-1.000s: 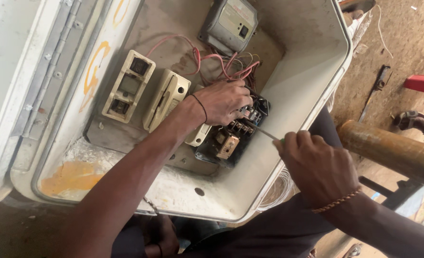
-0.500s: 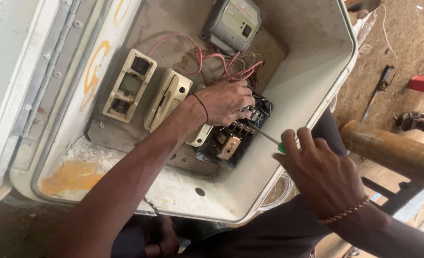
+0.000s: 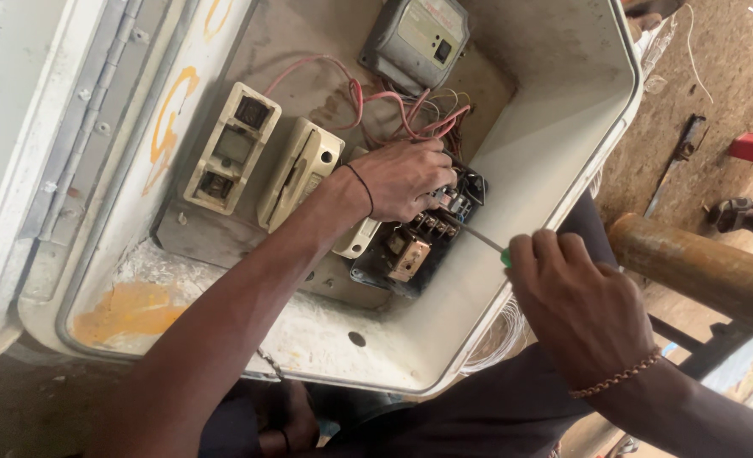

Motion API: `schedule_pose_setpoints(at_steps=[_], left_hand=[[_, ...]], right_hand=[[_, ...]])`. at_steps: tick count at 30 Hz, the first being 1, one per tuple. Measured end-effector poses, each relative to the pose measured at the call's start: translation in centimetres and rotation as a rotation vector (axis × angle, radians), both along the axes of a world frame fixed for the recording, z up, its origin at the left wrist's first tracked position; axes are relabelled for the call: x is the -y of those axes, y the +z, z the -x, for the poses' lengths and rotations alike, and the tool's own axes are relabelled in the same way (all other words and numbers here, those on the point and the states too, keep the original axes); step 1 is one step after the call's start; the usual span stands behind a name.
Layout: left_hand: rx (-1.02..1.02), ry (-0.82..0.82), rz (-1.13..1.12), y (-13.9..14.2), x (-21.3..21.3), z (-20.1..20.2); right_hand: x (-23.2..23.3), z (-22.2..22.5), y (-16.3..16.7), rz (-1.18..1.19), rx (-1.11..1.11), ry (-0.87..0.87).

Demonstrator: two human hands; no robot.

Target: The person sits on the ground and uses a screwdriver to connect and tighten wires inside an open electrical box. They repeatedly insert wires into terminal blocks and secure them with screws.

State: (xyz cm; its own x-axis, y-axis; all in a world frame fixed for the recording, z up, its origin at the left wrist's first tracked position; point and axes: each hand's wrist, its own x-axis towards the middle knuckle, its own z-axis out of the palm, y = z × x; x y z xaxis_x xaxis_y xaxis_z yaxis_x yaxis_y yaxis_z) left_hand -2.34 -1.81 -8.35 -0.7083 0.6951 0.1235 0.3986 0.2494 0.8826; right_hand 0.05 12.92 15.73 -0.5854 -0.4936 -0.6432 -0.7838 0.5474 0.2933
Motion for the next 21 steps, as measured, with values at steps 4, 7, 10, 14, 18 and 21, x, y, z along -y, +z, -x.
schedule_pose_setpoints(at_steps=[4, 7, 10, 14, 18, 21], left_hand=[[-0.001, 0.004, 0.004, 0.1, -0.1, 0.0], [-0.003, 0.011, -0.001, 0.3, 0.1, 0.0], [0.011, -0.006, 0.018, 0.3, 0.0, 0.2], [0.005, -0.003, 0.011, 0.4, 0.1, 0.1], [0.045, -0.115, 0.164, 1.5, 0.4, 0.9], [-0.065, -0.068, 0.183, 2.7, 1.0, 1.6]], right_hand=[[-0.2, 0.1, -0.6, -0.320, 0.105, -0.116], [-0.3, -0.1, -0.5, -0.254, 0.084, -0.117], [-0.3, -0.1, -0.6, -0.064, 0.010, 0.039], [-0.1, 0.1, -0.8, -0.291, 0.122, -0.072], [-0.2, 0.1, -0.1, -0.141, 0.114, -0.057], [-0.4, 0.1, -0.2, 0.046, -0.005, 0.048]])
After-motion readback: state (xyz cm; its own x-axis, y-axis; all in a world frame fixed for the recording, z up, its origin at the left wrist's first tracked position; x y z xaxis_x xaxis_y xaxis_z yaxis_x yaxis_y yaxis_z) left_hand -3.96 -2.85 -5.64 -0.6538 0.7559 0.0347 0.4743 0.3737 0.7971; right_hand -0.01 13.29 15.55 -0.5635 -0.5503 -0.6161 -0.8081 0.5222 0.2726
